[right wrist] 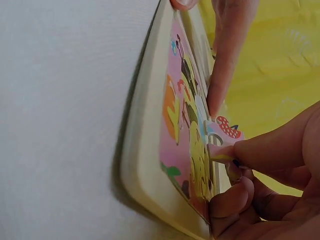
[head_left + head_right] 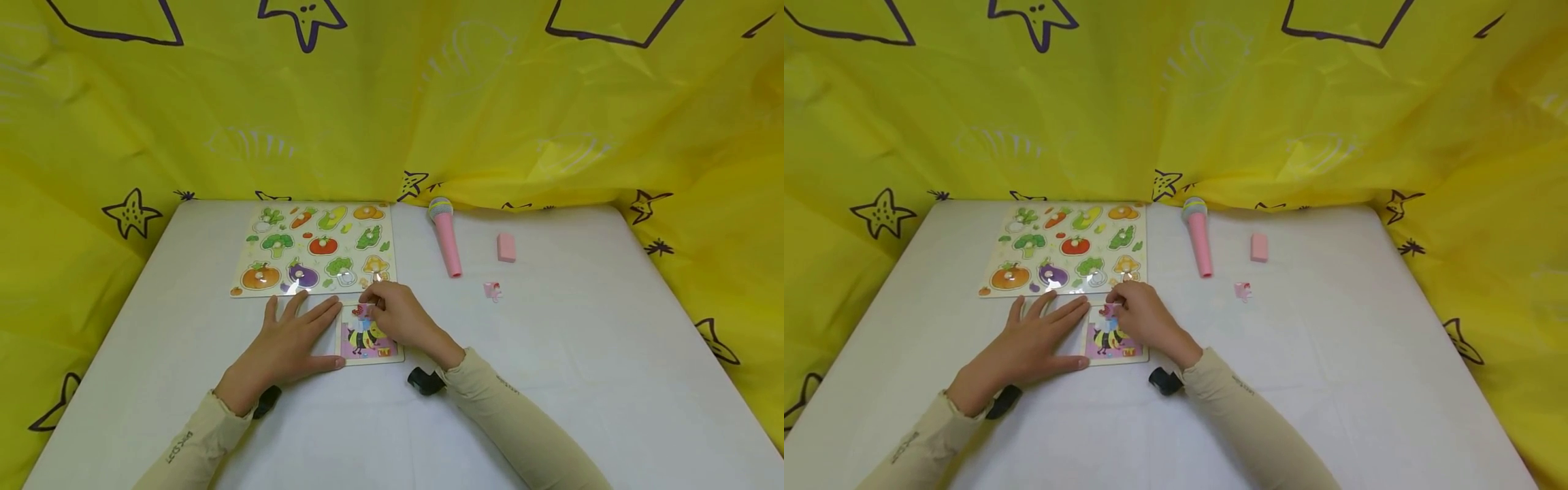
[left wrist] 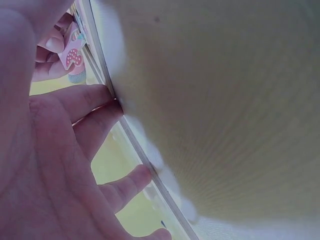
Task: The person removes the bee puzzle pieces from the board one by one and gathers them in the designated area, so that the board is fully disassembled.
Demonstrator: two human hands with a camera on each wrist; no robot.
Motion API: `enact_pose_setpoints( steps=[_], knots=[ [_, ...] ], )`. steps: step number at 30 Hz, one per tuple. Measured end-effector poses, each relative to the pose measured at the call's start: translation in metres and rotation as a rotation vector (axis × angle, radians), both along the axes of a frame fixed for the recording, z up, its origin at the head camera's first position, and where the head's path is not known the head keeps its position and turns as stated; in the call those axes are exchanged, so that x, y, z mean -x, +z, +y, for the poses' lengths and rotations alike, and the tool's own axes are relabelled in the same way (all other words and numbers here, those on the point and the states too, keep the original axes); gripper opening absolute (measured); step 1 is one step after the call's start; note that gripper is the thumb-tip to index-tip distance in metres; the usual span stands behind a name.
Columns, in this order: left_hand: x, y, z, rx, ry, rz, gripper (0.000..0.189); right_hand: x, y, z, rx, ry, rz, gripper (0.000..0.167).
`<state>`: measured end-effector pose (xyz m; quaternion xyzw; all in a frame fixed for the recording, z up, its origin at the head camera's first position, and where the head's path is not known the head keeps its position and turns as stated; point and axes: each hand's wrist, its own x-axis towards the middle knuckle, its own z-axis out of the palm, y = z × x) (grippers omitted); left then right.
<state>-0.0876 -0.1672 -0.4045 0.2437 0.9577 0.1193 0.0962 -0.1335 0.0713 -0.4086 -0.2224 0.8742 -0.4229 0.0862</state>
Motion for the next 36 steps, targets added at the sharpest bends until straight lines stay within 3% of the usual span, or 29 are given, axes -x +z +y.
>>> enact_pose_setpoints(
  steps=[13,25,36],
  knots=[
    [0.0,0.001,0.002,0.005,0.011,-0.01,0.092,-0.002,0.002,0.003,0.077,-0.002,-0.072,0.013],
    [-0.001,0.001,0.002,-0.001,0.013,-0.004,0.092,-0.002,-0.002,0.008,0.172,-0.066,-0.149,0.016],
    [-0.001,0.0,0.003,0.009,0.019,-0.017,0.093,-0.006,0.004,0.028,0.221,-0.078,-0.187,0.017]
  ],
)
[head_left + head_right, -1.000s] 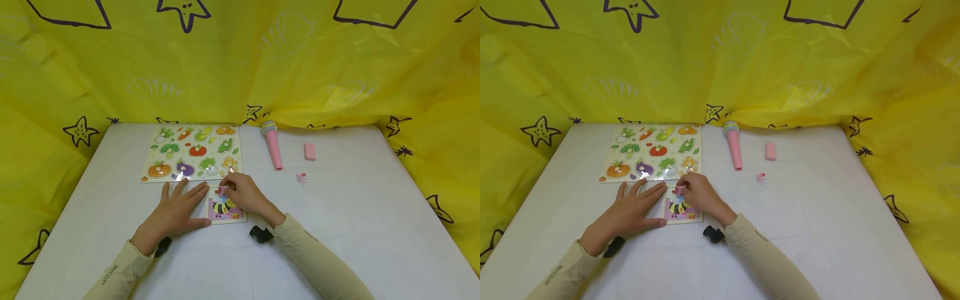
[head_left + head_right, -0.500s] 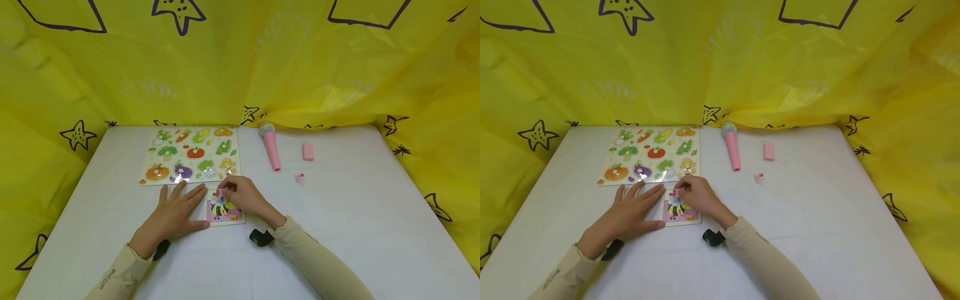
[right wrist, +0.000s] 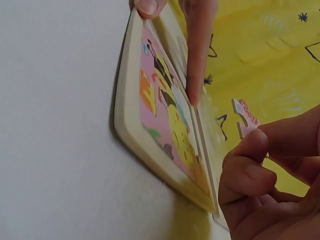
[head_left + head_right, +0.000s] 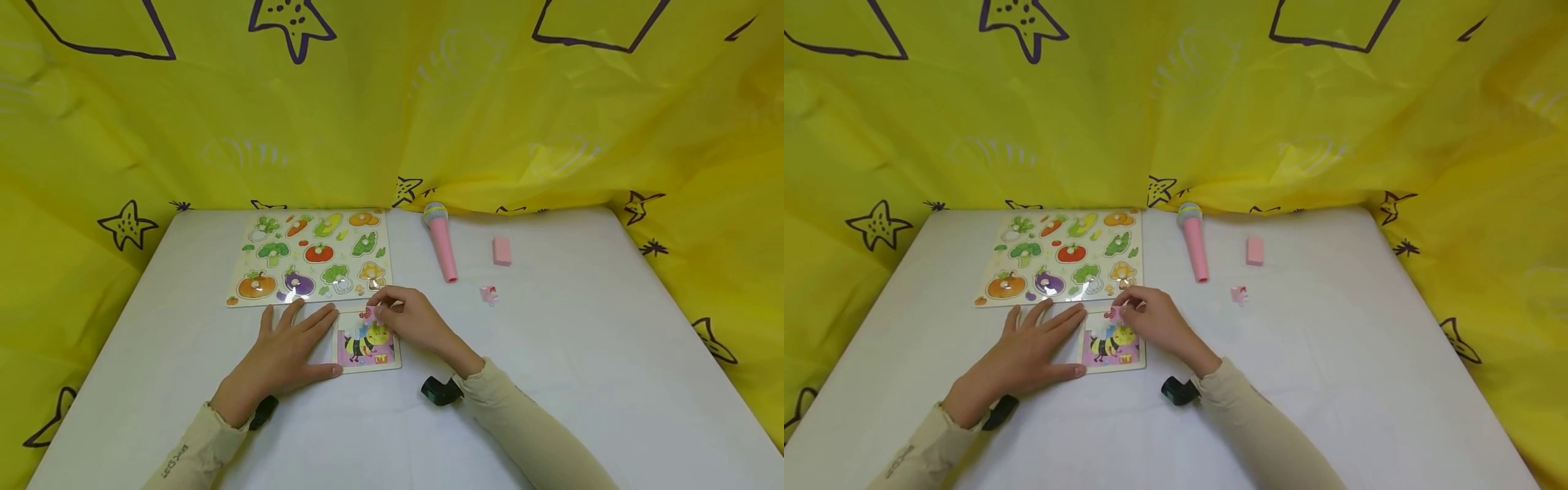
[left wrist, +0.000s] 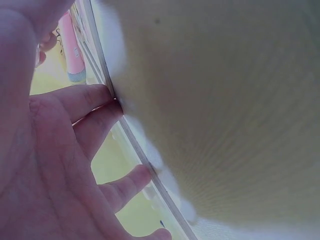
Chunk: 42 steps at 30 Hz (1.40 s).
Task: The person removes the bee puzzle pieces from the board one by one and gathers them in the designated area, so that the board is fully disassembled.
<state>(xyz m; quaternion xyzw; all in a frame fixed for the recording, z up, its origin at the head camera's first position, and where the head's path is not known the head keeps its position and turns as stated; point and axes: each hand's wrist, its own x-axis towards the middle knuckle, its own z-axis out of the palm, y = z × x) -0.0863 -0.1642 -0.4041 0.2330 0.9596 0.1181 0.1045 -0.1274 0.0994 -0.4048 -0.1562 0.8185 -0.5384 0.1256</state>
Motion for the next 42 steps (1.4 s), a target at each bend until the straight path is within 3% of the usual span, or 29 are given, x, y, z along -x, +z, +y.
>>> enact_pose_setpoints(
  steps=[18,30,42],
  knots=[
    [-0.002,-0.001,-0.001,-0.017,-0.01,-0.002,0.093,-0.005,-0.002,0.037,-0.001,-0.095,-0.04,0.017],
    [-0.004,0.0,0.0,-0.02,-0.007,0.013,0.092,-0.007,-0.004,0.063,-0.004,-0.124,0.006,0.015],
    [-0.004,0.001,0.0,-0.016,-0.013,0.003,0.093,-0.01,-0.001,0.093,0.061,-0.177,-0.034,0.018]
  ],
)
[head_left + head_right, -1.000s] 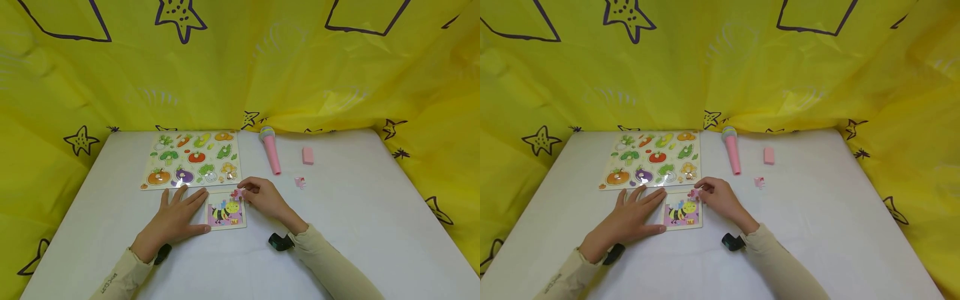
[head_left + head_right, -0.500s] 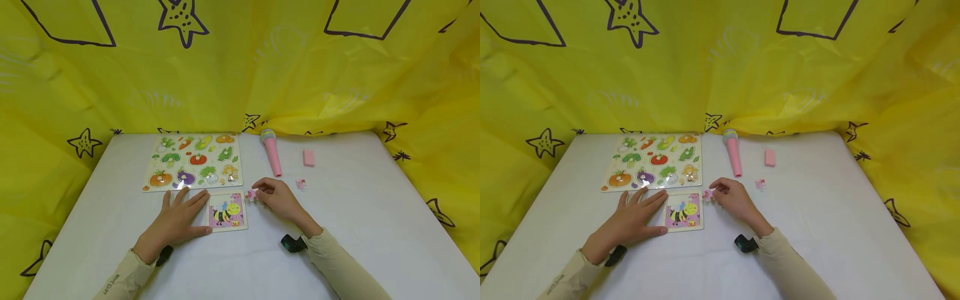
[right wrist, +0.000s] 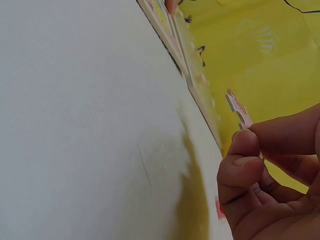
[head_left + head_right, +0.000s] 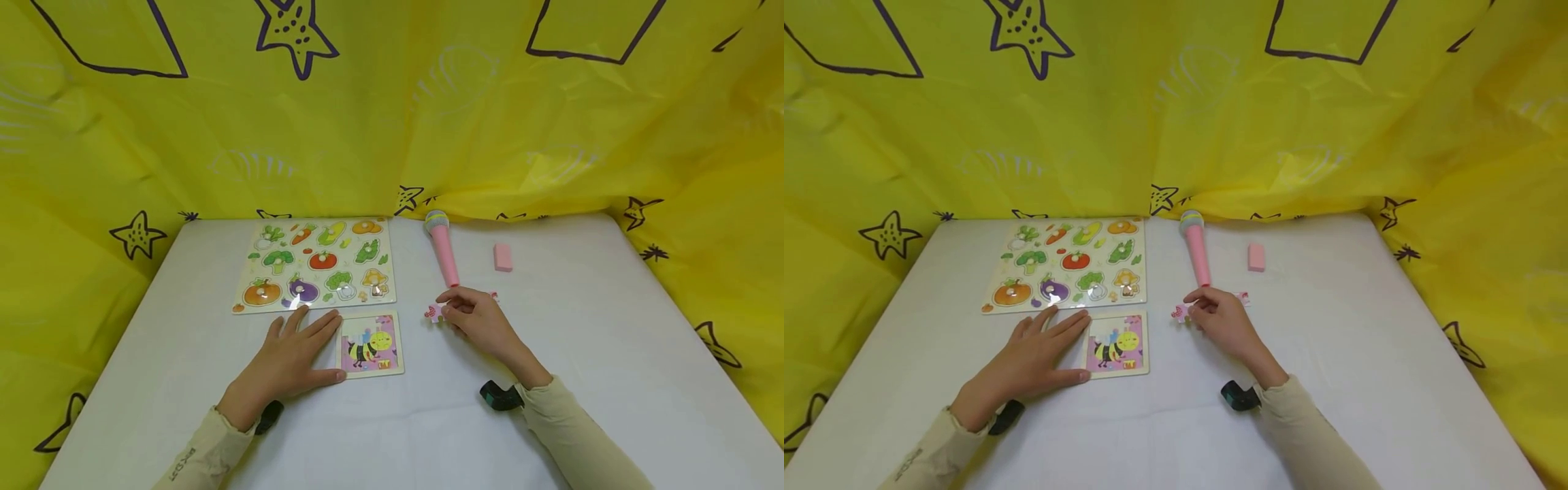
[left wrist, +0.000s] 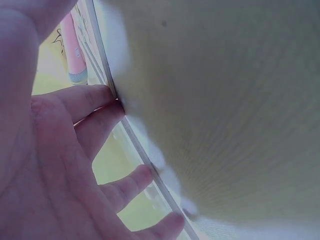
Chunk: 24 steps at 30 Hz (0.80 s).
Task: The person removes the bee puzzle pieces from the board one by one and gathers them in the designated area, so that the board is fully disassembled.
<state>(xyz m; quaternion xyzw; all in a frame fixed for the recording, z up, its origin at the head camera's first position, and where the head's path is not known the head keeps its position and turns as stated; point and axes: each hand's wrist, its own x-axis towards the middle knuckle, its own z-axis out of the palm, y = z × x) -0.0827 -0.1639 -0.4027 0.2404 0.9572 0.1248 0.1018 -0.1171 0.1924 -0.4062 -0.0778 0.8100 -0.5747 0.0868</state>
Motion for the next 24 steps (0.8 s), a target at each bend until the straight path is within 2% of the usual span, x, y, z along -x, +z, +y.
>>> enact_pose_setpoints(
  steps=[7,24],
  knots=[
    [0.001,0.001,0.001,0.009,-0.001,-0.006,0.094,0.0,0.0,0.013,-0.017,-0.032,0.014,0.017],
    [0.001,0.0,0.0,0.011,0.002,-0.011,0.094,-0.003,0.002,0.047,-0.053,-0.088,-0.011,0.022]
  ],
)
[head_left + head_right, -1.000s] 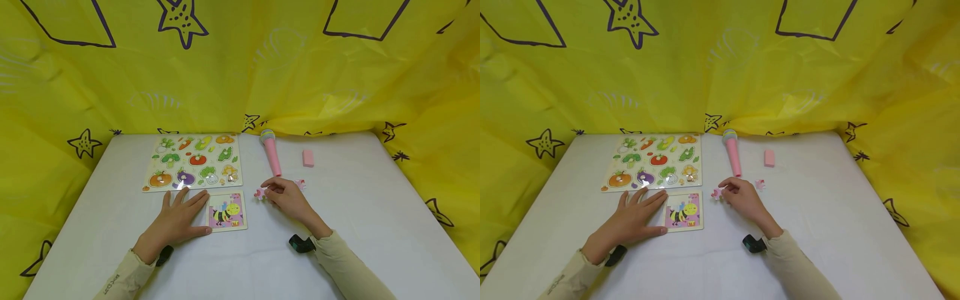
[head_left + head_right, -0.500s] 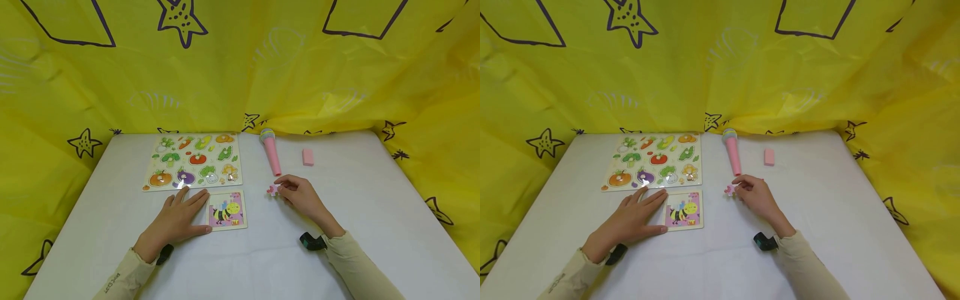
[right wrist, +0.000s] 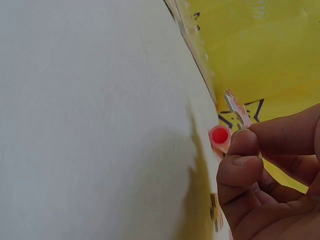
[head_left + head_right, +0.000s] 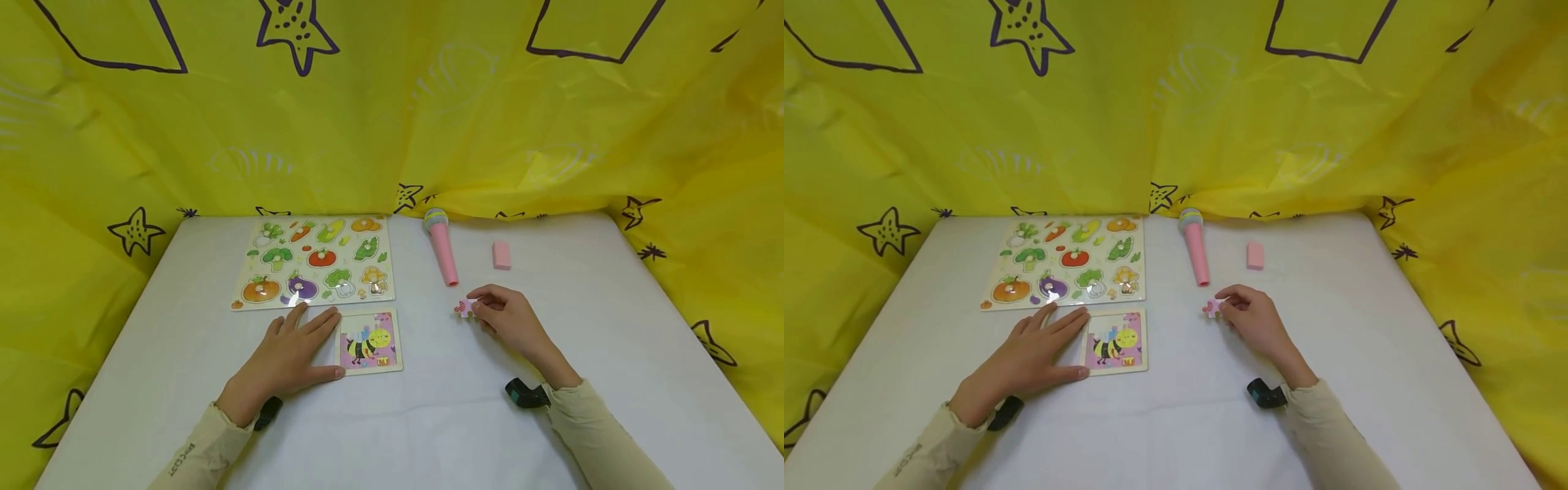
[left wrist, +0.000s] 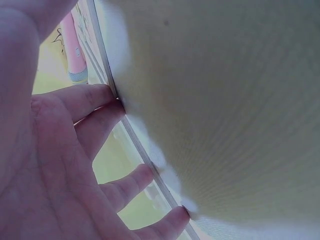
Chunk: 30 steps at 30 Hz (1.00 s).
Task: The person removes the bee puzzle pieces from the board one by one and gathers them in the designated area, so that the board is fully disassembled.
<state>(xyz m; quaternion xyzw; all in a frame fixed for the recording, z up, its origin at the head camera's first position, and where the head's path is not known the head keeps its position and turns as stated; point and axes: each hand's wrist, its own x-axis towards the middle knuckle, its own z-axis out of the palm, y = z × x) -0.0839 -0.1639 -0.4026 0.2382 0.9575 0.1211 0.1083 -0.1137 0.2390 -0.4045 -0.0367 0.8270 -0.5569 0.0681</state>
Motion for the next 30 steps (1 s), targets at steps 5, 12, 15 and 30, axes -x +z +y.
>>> enact_pose_setpoints(
  steps=[5,12,15,30],
  knots=[
    [0.001,-0.001,0.0,-0.011,-0.002,0.007,0.093,0.0,0.0,0.015,-0.018,-0.016,0.021,0.023],
    [0.001,-0.002,0.0,-0.006,-0.006,0.001,0.093,0.003,0.0,0.035,-0.027,-0.042,0.035,0.023],
    [0.0,-0.001,0.0,-0.006,-0.006,0.01,0.093,0.004,0.0,0.041,-0.039,-0.059,0.032,0.024],
    [0.0,-0.004,-0.002,-0.018,0.001,0.002,0.093,0.014,-0.001,0.063,-0.114,-0.118,-0.021,0.029]
  ],
)
